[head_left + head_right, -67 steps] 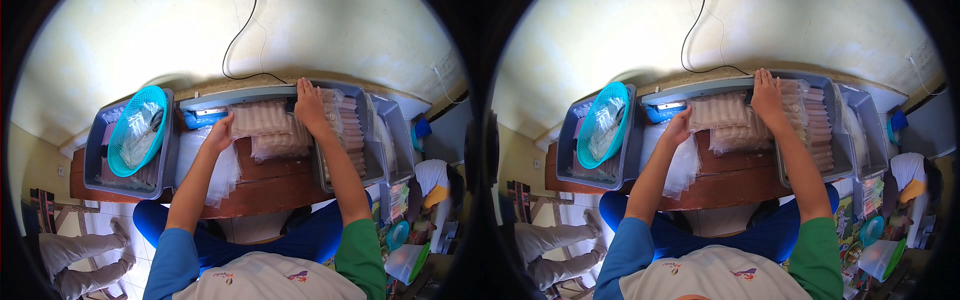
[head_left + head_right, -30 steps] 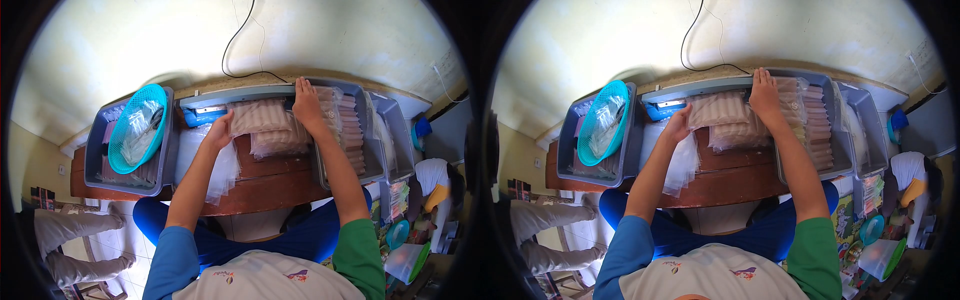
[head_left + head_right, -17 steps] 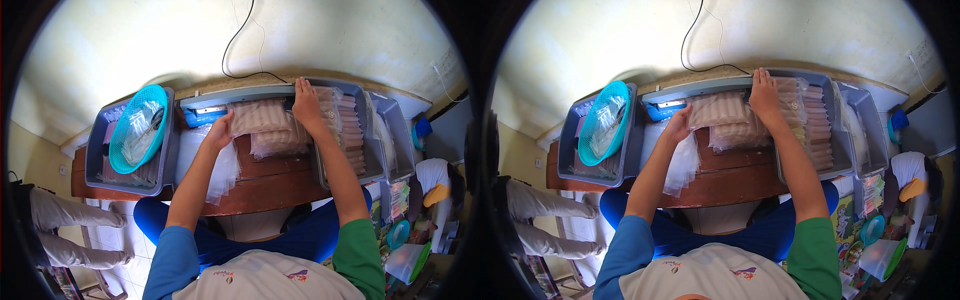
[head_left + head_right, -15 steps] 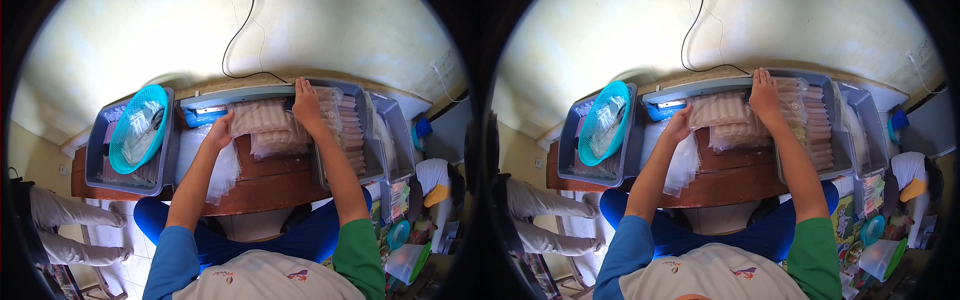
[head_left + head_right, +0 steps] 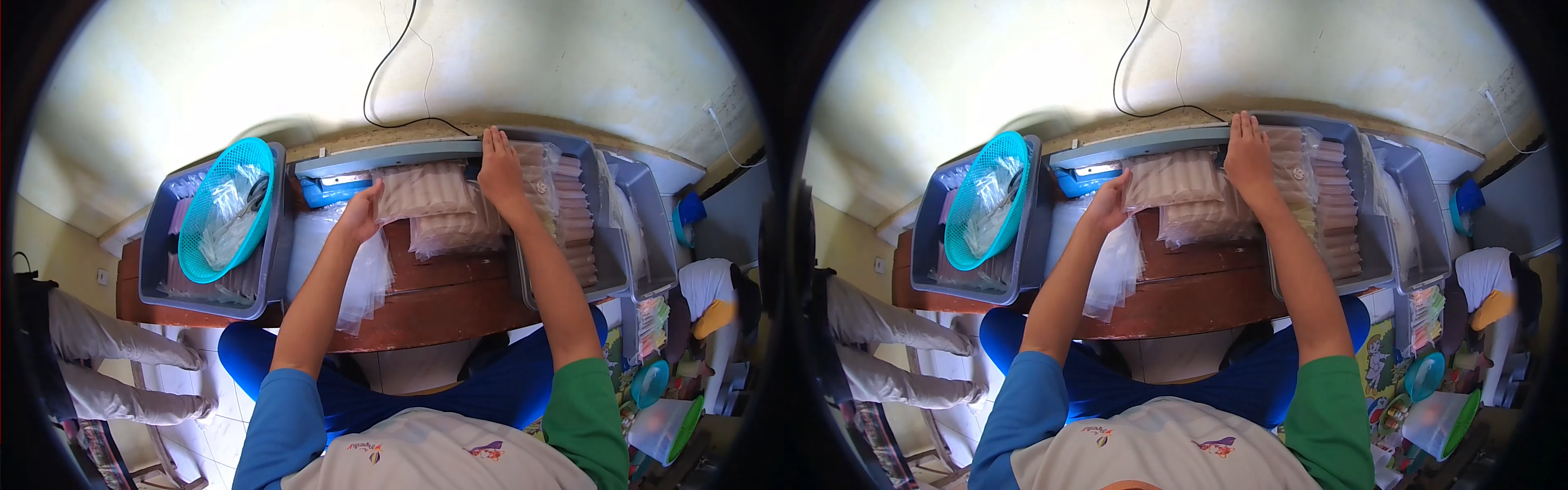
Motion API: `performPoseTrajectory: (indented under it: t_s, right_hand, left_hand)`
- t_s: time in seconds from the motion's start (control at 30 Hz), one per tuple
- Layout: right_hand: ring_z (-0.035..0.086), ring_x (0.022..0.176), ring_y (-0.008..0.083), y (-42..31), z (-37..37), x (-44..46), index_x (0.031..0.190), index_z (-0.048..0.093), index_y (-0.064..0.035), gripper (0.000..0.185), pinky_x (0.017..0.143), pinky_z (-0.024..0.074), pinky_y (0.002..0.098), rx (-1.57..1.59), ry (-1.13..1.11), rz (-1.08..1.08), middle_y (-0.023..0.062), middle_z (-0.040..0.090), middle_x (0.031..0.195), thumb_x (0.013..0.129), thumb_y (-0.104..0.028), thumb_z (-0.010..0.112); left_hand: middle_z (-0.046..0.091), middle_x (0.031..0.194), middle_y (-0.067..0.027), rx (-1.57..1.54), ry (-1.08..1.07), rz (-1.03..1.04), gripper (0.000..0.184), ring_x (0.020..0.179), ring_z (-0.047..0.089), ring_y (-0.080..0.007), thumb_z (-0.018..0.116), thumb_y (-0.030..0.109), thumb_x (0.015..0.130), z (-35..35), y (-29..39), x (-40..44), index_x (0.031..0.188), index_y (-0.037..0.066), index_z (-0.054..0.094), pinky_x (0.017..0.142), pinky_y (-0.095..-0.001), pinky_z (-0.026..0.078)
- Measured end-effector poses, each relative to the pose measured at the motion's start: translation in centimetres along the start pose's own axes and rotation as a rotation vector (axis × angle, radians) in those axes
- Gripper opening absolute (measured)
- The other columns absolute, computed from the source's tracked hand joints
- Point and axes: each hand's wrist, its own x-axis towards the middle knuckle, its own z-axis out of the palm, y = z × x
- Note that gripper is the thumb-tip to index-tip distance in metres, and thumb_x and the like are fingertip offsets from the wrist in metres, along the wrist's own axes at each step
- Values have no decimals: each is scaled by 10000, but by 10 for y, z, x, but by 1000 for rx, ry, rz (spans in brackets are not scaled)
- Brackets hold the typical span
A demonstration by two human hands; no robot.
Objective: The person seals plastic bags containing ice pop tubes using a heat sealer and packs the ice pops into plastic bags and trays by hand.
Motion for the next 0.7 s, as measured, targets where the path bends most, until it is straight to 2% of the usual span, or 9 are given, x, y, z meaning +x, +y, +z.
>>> performPoseTrajectory:
  t_s: [0.07,0.23,0.33,0.4,0.7]
  right_hand:
    - [328,1380,323,1,1,0,1399,363,33,535,1093,307,469,8,-10,6,185,344,1486,879,-88,402]
    - [340,1372,324,2,1,0,1388,374,46,527,1085,330,427,3,8,-15,193,362,1472,878,-83,404]
    - [345,1369,327,3,3,1,1381,381,53,523,1085,336,411,4,17,-19,200,369,1466,874,-75,408]
    - [345,1368,331,3,3,1,1379,381,55,525,1085,339,407,10,13,-18,203,369,1464,871,-71,409]
    - [335,1365,362,2,3,0,1383,360,75,535,1097,340,398,40,13,-27,229,356,1459,864,-48,403]
  left_hand:
    - [574,1275,-119,7,2,0,456,1141,570,-240,419,345,1002,2,1,-2,1298,5,487,968,-378,447]
    - [575,1271,-117,0,-8,5,458,1131,574,-236,420,350,1001,2,0,-1,1298,7,489,957,-372,449]
    - [605,1217,-127,-21,11,-1,428,1066,613,-234,418,337,1002,1,1,0,1261,8,507,910,-371,487]
    - [572,1274,-118,1,-5,-6,459,1135,570,-237,418,347,1003,0,1,0,1302,6,483,966,-374,445]
    - [564,1286,-115,-11,-10,-4,456,1147,560,-240,421,342,1002,-2,0,1,1308,9,477,986,-379,432]
